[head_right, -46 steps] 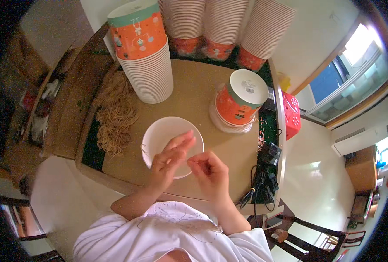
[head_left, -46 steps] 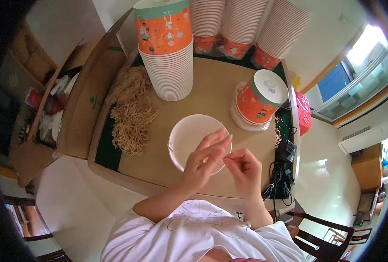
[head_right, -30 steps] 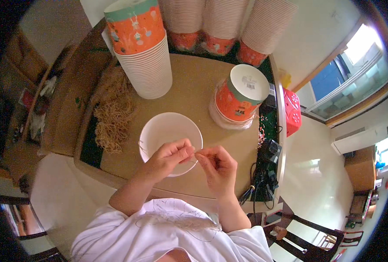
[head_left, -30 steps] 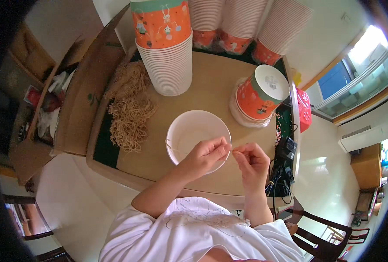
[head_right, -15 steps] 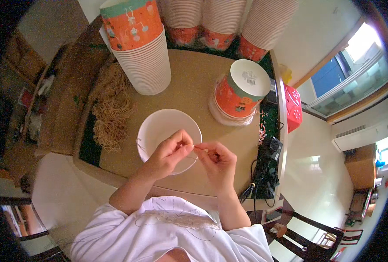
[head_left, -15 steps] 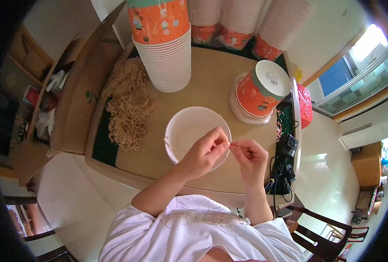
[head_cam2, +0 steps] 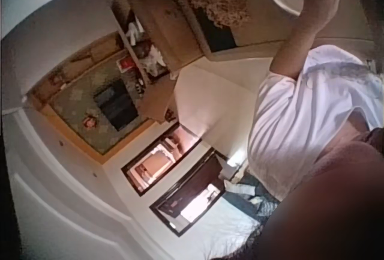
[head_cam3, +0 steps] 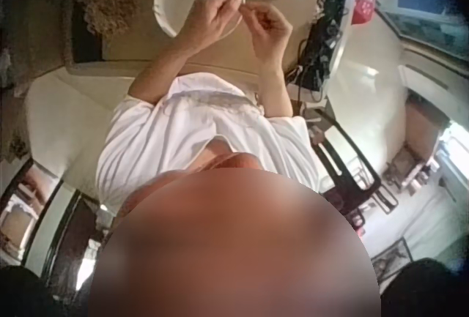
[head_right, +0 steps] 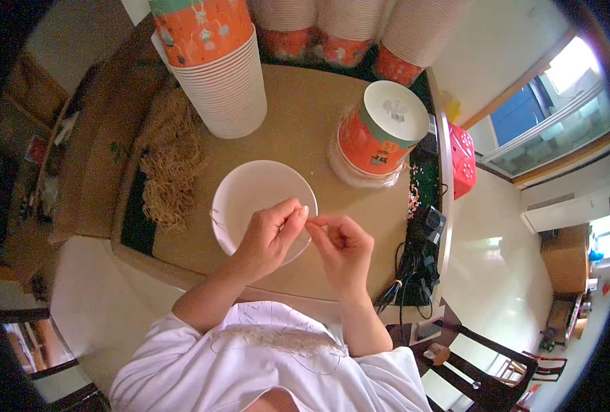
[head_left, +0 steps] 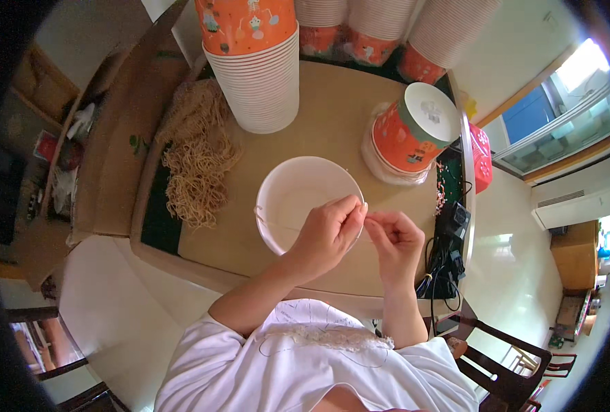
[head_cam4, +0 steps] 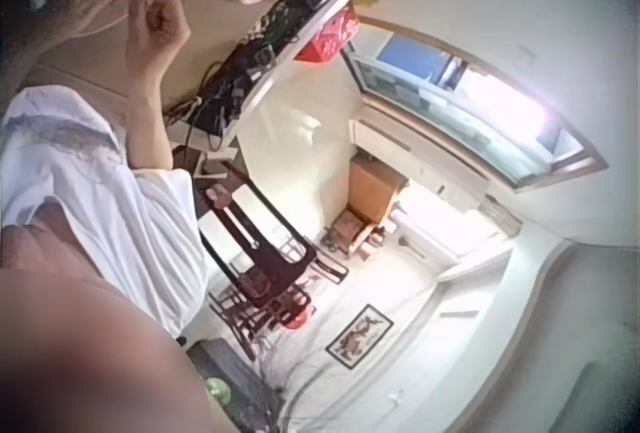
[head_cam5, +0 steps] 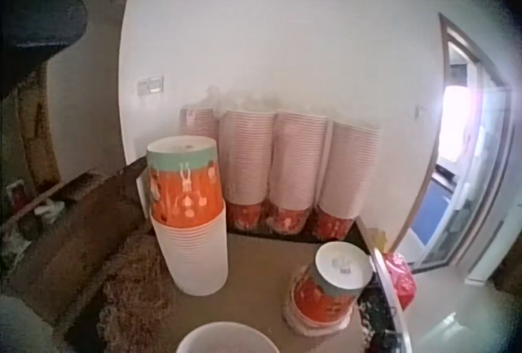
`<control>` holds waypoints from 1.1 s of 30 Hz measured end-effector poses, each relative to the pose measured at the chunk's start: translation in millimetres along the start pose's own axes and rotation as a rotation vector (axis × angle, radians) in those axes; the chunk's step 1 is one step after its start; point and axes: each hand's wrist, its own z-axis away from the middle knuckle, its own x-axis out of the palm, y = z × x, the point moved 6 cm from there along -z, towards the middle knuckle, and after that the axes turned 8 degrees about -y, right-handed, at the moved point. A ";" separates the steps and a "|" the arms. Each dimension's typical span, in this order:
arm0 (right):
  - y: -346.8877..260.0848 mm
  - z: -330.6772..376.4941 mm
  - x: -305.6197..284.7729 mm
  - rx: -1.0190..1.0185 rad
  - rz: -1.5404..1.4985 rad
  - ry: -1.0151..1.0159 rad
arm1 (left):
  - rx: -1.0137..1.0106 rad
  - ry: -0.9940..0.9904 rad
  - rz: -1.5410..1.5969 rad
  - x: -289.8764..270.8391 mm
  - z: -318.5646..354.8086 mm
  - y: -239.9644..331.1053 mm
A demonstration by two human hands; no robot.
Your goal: Attach strings to paper bowls.
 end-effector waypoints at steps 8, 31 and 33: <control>5.5 -2.4 -4.4 -0.008 -0.075 0.005 | 0.047 -0.054 0.027 8.7 2.8 -7.9; 28.4 8.8 33.7 -0.416 0.067 0.137 | -0.327 -0.149 0.080 -20.9 50.9 -16.6; 29.3 9.0 31.6 -0.386 0.002 0.151 | -0.276 -0.151 0.079 -19.1 49.3 -13.3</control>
